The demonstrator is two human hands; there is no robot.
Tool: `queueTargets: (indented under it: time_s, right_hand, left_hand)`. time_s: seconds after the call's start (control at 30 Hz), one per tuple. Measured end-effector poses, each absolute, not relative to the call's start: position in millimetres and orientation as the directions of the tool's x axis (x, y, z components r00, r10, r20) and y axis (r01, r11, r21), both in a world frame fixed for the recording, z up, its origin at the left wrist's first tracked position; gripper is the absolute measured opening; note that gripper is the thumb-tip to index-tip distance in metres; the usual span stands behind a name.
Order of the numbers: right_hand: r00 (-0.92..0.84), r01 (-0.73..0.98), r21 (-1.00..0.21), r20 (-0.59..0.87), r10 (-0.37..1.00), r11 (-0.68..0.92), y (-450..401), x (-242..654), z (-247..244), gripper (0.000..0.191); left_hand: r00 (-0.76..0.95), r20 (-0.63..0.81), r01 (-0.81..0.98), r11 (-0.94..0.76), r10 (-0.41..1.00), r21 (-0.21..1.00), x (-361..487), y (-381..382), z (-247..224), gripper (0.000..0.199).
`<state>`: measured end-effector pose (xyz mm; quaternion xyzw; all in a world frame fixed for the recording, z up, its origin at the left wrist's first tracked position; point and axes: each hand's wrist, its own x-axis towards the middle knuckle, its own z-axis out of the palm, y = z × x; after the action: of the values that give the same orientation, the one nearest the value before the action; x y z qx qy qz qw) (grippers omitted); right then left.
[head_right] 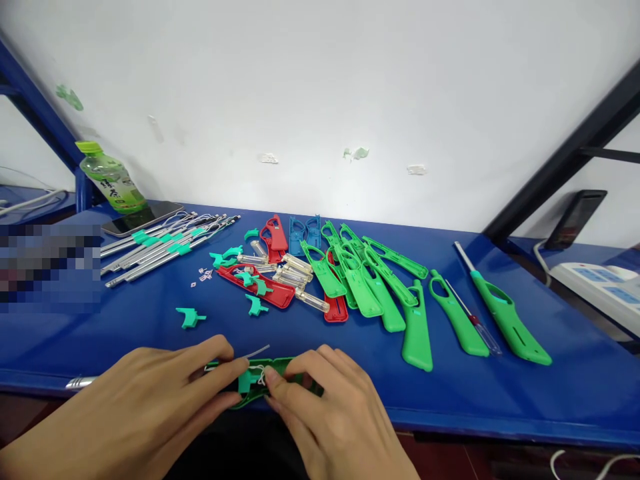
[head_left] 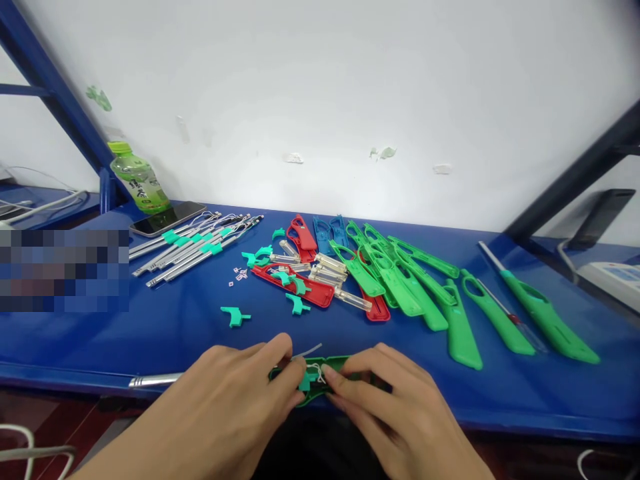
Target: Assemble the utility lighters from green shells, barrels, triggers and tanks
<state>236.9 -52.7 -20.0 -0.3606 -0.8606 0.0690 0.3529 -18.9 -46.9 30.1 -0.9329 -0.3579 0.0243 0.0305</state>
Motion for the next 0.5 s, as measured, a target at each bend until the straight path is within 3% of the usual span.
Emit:
queueTargets:
  time_s: [0.13, 0.37, 0.5]
  right_hand:
    - [-0.44, 0.565, -0.423, 0.572, 0.692, 0.709, -50.8, 232.4, -22.5, 0.016]
    - [-0.401, 0.599, -0.39, 0.61, 0.683, 0.699, -49.1, 228.0, -24.6, 0.016]
    - [-0.409, 0.598, -0.387, 0.605, 0.683, 0.701, -48.1, 227.1, -23.6, 0.018]
  left_hand:
    - [0.743, 0.004, 0.667, -0.74, 0.669, -0.087, -20.6, -50.1, 28.6, 0.052]
    - [0.739, 0.023, 0.672, -0.733, 0.674, -0.105, -24.3, -48.1, 30.0, 0.078]
    - [0.711, -0.041, 0.696, -0.71, 0.702, -0.108, -23.6, -42.9, 29.3, 0.077]
